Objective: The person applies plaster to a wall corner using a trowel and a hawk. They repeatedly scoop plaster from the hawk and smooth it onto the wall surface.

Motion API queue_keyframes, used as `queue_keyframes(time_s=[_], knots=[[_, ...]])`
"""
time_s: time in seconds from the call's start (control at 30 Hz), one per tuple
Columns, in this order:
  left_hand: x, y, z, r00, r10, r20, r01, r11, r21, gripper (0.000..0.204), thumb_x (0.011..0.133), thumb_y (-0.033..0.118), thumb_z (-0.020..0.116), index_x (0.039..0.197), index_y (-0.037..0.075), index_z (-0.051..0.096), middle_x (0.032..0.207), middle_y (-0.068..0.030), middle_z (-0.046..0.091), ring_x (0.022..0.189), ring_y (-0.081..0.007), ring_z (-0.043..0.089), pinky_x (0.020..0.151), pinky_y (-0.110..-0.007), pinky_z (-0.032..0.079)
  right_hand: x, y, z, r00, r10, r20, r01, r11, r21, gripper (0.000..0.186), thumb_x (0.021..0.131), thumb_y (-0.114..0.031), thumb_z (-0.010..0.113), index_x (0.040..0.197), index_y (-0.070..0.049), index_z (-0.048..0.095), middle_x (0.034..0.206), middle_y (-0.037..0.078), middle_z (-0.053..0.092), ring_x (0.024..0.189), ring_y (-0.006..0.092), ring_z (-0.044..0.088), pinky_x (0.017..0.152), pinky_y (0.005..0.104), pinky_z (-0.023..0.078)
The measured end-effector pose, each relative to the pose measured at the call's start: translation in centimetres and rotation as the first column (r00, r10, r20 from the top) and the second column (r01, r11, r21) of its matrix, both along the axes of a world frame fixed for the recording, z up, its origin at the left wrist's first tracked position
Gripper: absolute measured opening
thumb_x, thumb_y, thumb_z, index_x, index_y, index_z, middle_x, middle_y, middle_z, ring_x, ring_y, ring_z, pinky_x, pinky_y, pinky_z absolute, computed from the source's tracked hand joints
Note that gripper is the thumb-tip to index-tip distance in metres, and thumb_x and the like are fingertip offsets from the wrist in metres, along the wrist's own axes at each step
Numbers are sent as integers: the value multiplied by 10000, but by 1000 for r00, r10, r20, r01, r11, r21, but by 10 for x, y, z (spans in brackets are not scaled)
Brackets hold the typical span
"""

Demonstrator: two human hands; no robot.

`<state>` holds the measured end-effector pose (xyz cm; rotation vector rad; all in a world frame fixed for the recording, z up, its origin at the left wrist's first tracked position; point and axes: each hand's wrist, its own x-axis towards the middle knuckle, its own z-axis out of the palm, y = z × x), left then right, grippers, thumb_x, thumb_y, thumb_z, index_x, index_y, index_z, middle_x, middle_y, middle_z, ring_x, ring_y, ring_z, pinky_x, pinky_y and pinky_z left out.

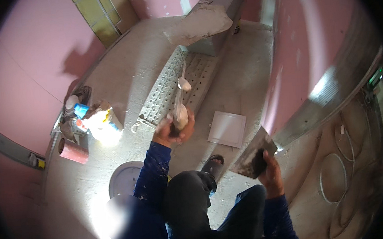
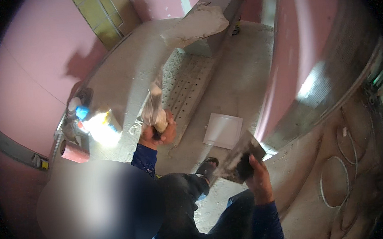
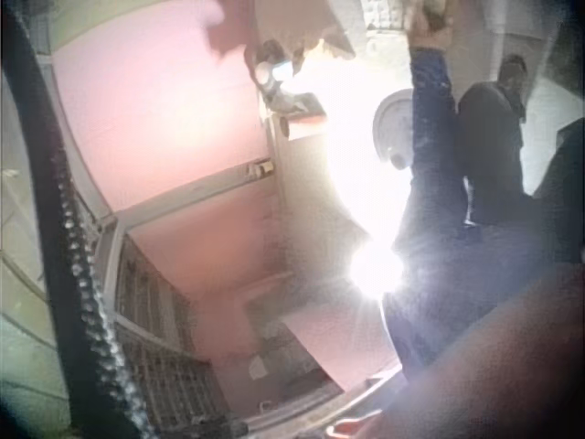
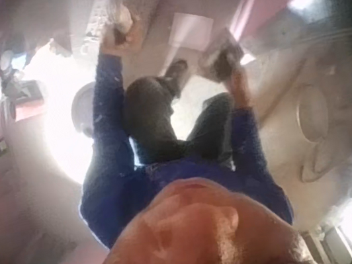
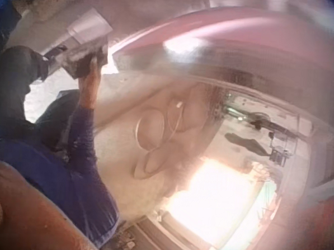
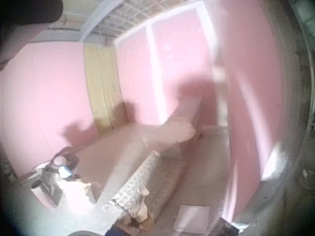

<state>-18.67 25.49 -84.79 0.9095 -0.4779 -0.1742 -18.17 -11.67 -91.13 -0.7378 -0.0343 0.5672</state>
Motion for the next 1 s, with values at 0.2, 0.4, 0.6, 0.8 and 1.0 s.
queue_keyframes(time_s=[0.2,0.4,0.6,0.8,1.0], knots=[[-37,-10,41,975,17,-220,71,919,387,749,749,594,785,1122,-36,629,750,-81,640,542,-138,602,448,-258,474,23,26,100,986,159,58,-159,987,-4,388,958,-168,635,1303,-11,549,1165,111,639,1101,230,635,960,371,518],[-42,-38,114,969,161,-189,94,468,879,578,825,440,777,1194,11,655,744,-30,645,564,-88,577,489,-221,453,8,6,104,588,143,796,280,887,-367,520,847,-20,706,1345,-110,584,1147,151,661,1069,273,647,906,364,497],[-12,-104,126,984,146,-103,38,393,919,401,905,354,703,1090,1,665,688,-29,608,526,-99,559,492,-249,468,-28,-29,163,789,-20,614,369,814,-448,432,1075,-327,412,1261,29,572,1015,204,643,923,243,599,836,351,477],[4,-150,90,990,-5,-144,113,650,752,408,932,363,674,1086,-15,675,697,-21,582,557,-96,542,495,-244,450,-61,-65,174,675,287,680,568,386,-727,366,1071,-297,427,1059,46,553,840,205,596,753,293,546,726,420,445],[6,-140,84,977,6,-215,119,818,563,486,944,322,659,1263,-36,578,755,-33,585,602,-102,555,498,-241,448,-75,-128,159,657,522,543,590,93,-802,347,1041,-290,515,1134,27,621,908,174,639,790,251,597,730,387,474]])
